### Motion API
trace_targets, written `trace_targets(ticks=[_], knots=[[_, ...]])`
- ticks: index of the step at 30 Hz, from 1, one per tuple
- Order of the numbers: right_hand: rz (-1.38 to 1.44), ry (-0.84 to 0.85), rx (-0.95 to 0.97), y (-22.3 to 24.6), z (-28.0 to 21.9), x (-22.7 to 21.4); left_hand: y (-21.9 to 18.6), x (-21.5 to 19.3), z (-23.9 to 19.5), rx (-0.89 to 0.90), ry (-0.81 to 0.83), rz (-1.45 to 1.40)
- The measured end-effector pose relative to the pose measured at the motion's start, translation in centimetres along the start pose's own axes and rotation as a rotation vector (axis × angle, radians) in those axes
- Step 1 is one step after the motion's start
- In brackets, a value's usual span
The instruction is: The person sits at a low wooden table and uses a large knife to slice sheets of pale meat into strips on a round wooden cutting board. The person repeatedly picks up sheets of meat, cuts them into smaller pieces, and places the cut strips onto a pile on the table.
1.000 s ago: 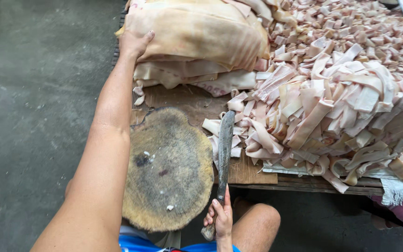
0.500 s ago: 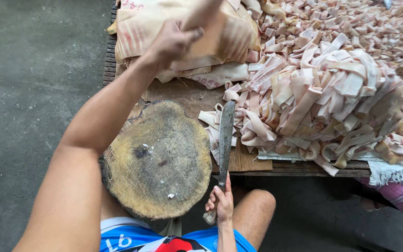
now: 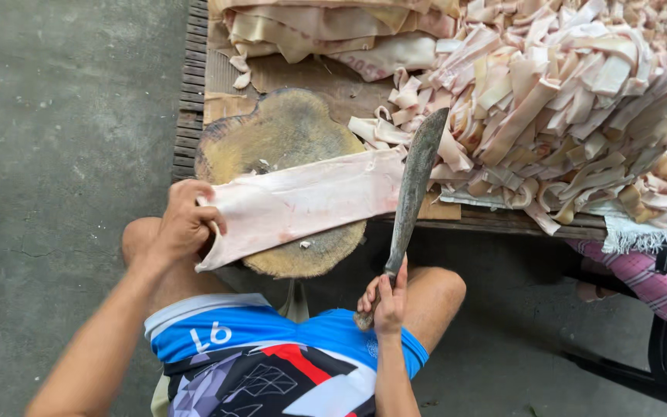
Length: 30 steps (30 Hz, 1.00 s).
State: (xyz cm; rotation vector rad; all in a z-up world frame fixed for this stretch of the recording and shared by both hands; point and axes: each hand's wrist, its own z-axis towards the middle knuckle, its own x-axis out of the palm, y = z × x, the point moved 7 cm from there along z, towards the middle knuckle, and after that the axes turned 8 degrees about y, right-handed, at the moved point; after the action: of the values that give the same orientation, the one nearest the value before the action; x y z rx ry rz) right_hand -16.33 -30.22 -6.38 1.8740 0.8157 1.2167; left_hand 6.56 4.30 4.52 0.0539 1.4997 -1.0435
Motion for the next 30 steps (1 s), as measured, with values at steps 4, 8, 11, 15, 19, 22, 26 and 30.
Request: trace_targets(ticks=[4, 8, 11, 15, 19, 22, 26, 30], knots=[[-0.368, 0.056, 0.007, 1.9, -2.2, 1.7, 1.0, 2.8, -5.6, -0.388, -0.485, -0.421], [-0.931, 0.117, -0.16, 3.0, -0.9, 5.5, 3.1, 6.0, -7.8, -0.856, -0.595, -1.06], [-1.322, 0.157, -0.215, 1.9, 1.6, 8.6, 3.3, 5.3, -5.1, -0.793, -0.352, -0.792], [-0.725, 0.106, 0.16, 3.9, 0.8, 9.1, 4.7, 5.6, -3.4, -0.799, -0.212, -0.78], [-0.549, 0.246, -0.137, 13.6, -2.9, 12.1, 7.0, 9.0, -2.5, -0.716, -0.143, -0.979], [-0.449, 0.253, -0.642, 19.6, -6.7, 14.3, 6.7, 10.1, -4.9, -0.729, -0.122, -1.252], [-0.545, 0.123, -0.63, 17.1, -5.5, 11.9, 5.6, 9.1, -5.9, -0.889, -0.19, -1.6], [-1.105, 0.074, -0.221, 4.9, -0.7, 7.9, 5.6, 8.9, -5.9, -0.751, -0.177, -1.595]])
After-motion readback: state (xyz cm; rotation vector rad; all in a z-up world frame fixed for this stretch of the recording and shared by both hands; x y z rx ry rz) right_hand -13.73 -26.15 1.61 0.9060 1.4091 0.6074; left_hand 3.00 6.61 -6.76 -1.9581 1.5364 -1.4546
